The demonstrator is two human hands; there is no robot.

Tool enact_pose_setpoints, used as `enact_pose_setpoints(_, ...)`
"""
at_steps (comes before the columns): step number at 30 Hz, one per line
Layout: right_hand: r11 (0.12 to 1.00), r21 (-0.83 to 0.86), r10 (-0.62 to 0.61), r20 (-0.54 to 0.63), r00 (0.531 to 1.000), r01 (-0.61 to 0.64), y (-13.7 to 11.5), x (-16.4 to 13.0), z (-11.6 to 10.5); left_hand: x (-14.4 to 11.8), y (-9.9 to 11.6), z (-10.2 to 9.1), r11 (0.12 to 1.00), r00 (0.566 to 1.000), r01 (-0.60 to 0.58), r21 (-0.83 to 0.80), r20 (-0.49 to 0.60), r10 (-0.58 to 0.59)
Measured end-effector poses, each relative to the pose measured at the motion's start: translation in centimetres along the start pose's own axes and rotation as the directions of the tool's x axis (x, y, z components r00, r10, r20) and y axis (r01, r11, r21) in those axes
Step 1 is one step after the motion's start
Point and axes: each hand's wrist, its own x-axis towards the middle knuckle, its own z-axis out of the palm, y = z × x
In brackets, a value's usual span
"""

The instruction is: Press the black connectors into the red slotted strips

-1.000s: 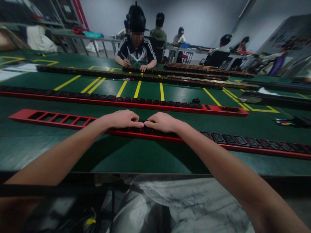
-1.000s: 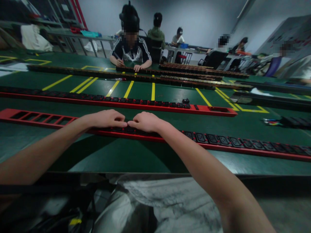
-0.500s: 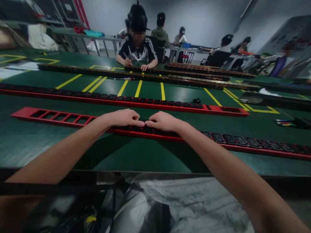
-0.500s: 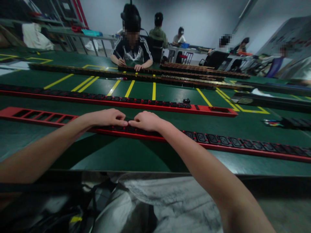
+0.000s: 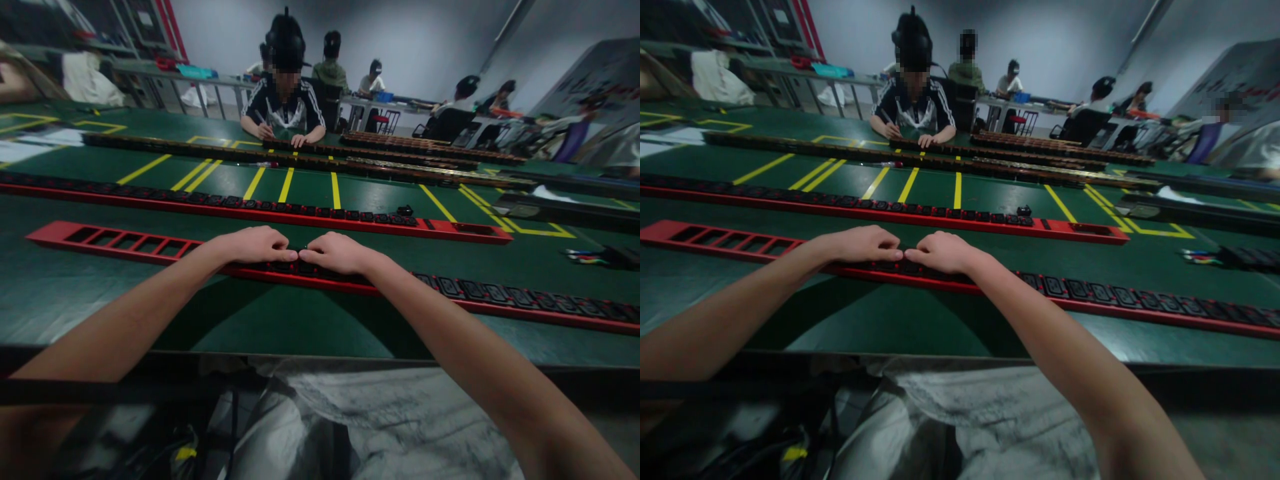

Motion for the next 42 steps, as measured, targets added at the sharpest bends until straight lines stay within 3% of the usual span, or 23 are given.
enact_pose_setpoints(9, 1.0, -0.017, -0.018, -0.004, 1.0, 0.018, 0.01, 0.01, -0.03, -0.26, 0.12, -0.22, 1.0, 1.0, -0.026, 0.015, 0.012, 0.026)
enact_pose_setpoints(26, 0.999, -0.041, -0.035, -0.001, 0.999, 0.035, 0.02, 0.15, -0.07, -0.18, 0.43, -0.03, 0.997, 0.998, 0.059, -0.058, -0.029, -0.06)
enact_pose_setpoints(34, 0.997, 0.042, -0.063, -0.021, 0.998, 0.064, 0.37, 0.12, 0.14, -0.1, 0.22, 0.11, 0.997, 0.998, 0.049, -0.052, -0.038, -0.051)
enact_pose_setpoints(42, 1.0, 0.015, -0.01, -0.022, 1.0, 0.01, 0.21, -0.05, -0.37, -0.36, 0.11, -0.15, 0.994, 0.995, -0.093, -0.054, -0.034, 0.091)
